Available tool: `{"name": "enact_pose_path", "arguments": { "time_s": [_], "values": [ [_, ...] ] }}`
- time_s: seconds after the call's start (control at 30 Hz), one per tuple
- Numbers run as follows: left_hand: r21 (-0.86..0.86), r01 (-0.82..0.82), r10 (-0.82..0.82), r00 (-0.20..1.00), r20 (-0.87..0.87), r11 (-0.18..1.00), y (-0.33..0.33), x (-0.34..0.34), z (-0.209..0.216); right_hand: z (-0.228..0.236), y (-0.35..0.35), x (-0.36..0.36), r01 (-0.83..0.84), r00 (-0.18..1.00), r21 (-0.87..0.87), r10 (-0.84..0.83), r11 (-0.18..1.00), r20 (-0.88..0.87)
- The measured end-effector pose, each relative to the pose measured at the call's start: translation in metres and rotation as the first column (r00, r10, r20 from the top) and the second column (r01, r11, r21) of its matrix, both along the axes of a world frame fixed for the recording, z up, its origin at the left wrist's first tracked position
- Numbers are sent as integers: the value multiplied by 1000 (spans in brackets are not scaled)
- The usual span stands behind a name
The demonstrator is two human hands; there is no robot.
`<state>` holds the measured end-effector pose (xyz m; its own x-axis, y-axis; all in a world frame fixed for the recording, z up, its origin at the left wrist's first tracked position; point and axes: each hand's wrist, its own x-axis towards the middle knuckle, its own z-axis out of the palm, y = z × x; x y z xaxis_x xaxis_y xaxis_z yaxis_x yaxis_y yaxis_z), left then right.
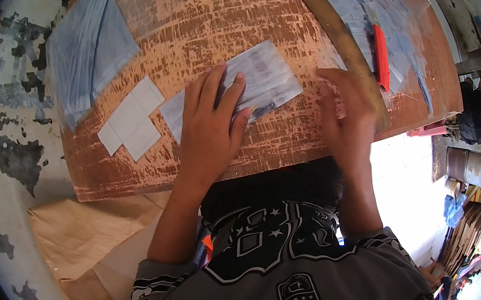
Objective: The person uses a ruler and a red utility knife to cut a translucent plastic sheet on a wooden table. They measure the sheet, score it along the ruler, and then fold and snap it to separate the pieces. The person repeats this process to create multiple smaller rectangular pieces.
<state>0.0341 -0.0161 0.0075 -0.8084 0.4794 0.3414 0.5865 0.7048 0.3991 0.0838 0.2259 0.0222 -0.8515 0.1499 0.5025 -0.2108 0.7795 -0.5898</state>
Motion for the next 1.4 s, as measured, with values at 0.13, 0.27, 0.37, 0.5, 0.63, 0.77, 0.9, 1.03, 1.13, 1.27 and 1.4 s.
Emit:
{"name": "enact_pose_path", "arguments": {
  "time_s": [0.13, 0.27, 0.37, 0.5, 0.63, 0.77, 0.9, 1.03, 1.13, 1.27, 1.4],
  "values": [
    [7, -2, 2, 1000, 3, 1000, 0, 2, -1, 12, 32, 33, 247, 959, 163, -265, 955, 99],
    [-11, -6, 6, 1000, 15, 1000, 1, 2, 0, 13, 55, 62, 359, 877, 319, -434, 877, 206],
    [-17, -3, 3, 1000, 23, 1000, 1, 2, 1, 11, 57, 68, 383, 834, 243, -447, 891, 323],
    [-20, 1, 0, 1000, 28, 1000, -1, 2, 0, 5, 63, 65, 425, 826, 167, -457, 889, 331],
    [-23, -2, 3, 1000, 27, 1000, -1, 2, 0, 11, 68, 60, 404, 821, 106, -412, 908, 396],
    [8, -2, 2, 999, 46, 1000, 1, 2, 2, 21, 68, 55, 333, 844, 47, -320, 942, 430],
    [-18, -7, 8, 999, 36, 1000, 0, 3, 1, 37, 68, 45, 301, 772, 50, -274, 952, 574],
    [-5, 7, -7, 999, 33, 1000, 0, 1, -1, 22, 79, 45, 290, 907, -315, -154, 904, 392],
    [-3, 7, -7, 1000, 20, 1000, -1, 1, -2, 38, 75, 46, 318, 898, -585, -38, 746, 439],
    [-22, 5, -5, 1000, 20, 1000, -2, 1, -2, 12, 59, 68, 268, 913, -631, 18, 728, 408],
    [-16, -3, 4, 999, 46, 1000, -1, 1, 0, -4, 25, 105, 308, 869, -696, 106, 649, 484]
  ]
}}
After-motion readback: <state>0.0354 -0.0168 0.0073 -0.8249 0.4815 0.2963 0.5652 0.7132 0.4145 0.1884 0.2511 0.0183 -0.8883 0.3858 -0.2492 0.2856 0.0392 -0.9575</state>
